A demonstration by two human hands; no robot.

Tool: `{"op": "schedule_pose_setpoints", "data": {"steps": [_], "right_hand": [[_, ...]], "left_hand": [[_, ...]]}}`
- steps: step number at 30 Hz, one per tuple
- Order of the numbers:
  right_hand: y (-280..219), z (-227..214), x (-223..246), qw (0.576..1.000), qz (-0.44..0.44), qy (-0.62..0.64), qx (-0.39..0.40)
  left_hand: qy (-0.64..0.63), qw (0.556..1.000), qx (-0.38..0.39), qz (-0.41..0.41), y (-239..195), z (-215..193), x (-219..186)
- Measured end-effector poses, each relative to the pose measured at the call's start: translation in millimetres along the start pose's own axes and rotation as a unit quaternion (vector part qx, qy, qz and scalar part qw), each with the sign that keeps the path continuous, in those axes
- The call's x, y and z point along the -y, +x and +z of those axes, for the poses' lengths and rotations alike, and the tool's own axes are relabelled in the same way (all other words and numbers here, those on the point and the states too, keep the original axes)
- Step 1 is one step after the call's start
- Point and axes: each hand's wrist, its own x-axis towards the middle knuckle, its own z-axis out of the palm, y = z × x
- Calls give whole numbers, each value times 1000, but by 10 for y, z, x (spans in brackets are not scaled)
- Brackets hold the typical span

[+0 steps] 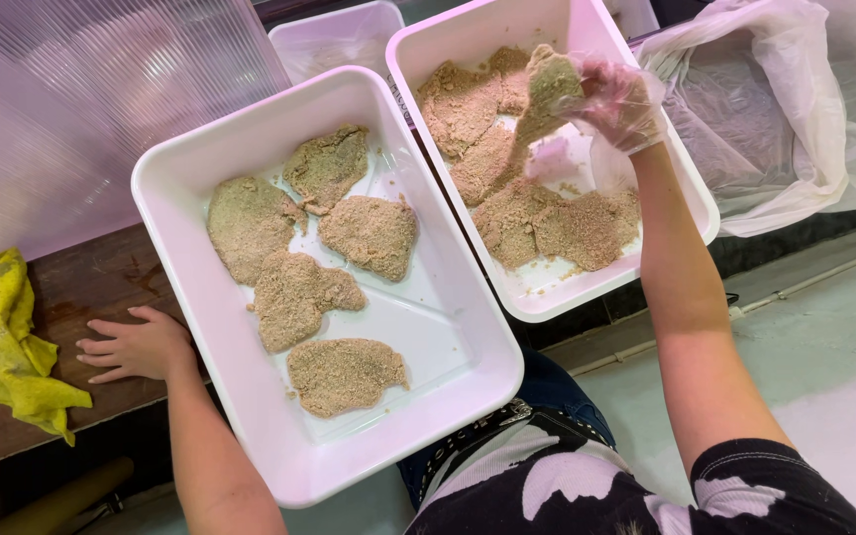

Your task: The person, wearing a plastic glove, transfers breaded meat fillets one by one from a full bin into an adjacent empty bin.

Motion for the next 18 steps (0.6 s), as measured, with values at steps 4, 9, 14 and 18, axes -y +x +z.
{"op": "schedule_pose_setpoints", "data": {"steps": [4,9,14,18], "right_hand": [[30,15,97,996,69,44,-41],[13,-20,-151,981,162,-87,-65],[52,103,68,991,106,64,-57],[25,29,-364,973,204,-106,-16]], "left_hand": [[1,1000,3,-4,-5,-6,1],[4,1000,7,-10,-10,-16,-9],[-1,1000,13,-15,-9,-7,-8],[-1,1000,13,-12,-22,-41,-24]]}}
